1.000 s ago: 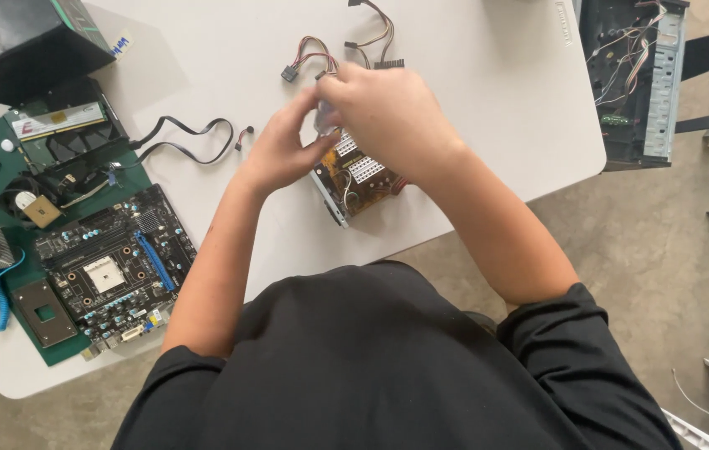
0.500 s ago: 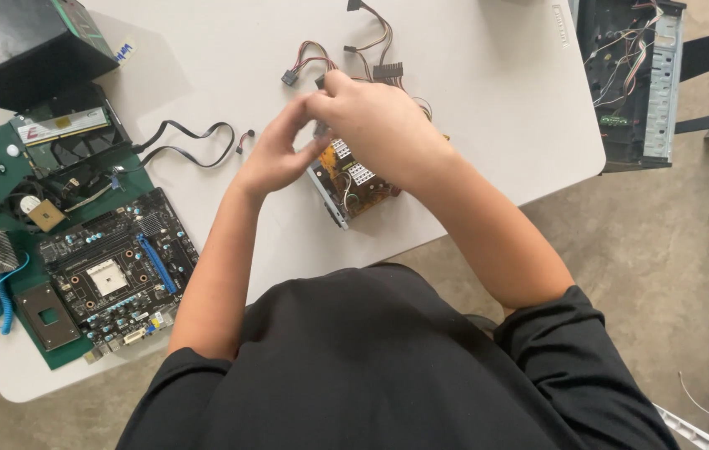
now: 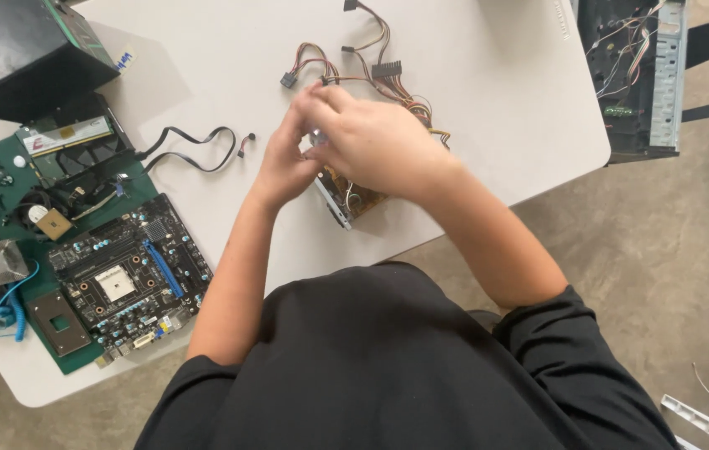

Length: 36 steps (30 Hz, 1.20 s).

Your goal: Removing the fan and internal components from a computer power supply unit using a screwdriver.

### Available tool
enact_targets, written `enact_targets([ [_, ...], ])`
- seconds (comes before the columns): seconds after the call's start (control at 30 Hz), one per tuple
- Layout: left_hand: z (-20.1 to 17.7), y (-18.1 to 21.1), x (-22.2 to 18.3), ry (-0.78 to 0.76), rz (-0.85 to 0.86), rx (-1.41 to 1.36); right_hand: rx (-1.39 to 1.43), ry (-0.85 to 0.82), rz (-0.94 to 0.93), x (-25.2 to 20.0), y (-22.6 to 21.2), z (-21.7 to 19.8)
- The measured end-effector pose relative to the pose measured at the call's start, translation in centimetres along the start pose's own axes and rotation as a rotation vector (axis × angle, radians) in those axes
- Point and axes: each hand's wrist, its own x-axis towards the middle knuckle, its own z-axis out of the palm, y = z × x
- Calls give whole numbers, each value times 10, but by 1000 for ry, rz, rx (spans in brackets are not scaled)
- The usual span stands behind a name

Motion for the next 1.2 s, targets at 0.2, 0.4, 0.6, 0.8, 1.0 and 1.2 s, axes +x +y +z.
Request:
enact_targets([
  [0.2, 5, 35, 5, 38, -58, 24, -301, 151, -3, 5, 27, 47],
  [0.4, 17, -48, -3, 164, -77, -96, -302, 376, 55, 6, 16, 59],
  [0.6, 3, 19, -1, 126, -150, -24, -317, 24, -104, -9, 2, 14],
  [0.8, 16, 9, 4, 212, 97, 238, -649, 331, -22, 18, 30, 54],
  [1.0, 9, 15, 0, 242, -57, 129, -455, 502, 278, 39, 38, 76],
  [1.2, 13, -6, 13, -145, -74, 642, 201, -51, -46, 4, 6, -7],
])
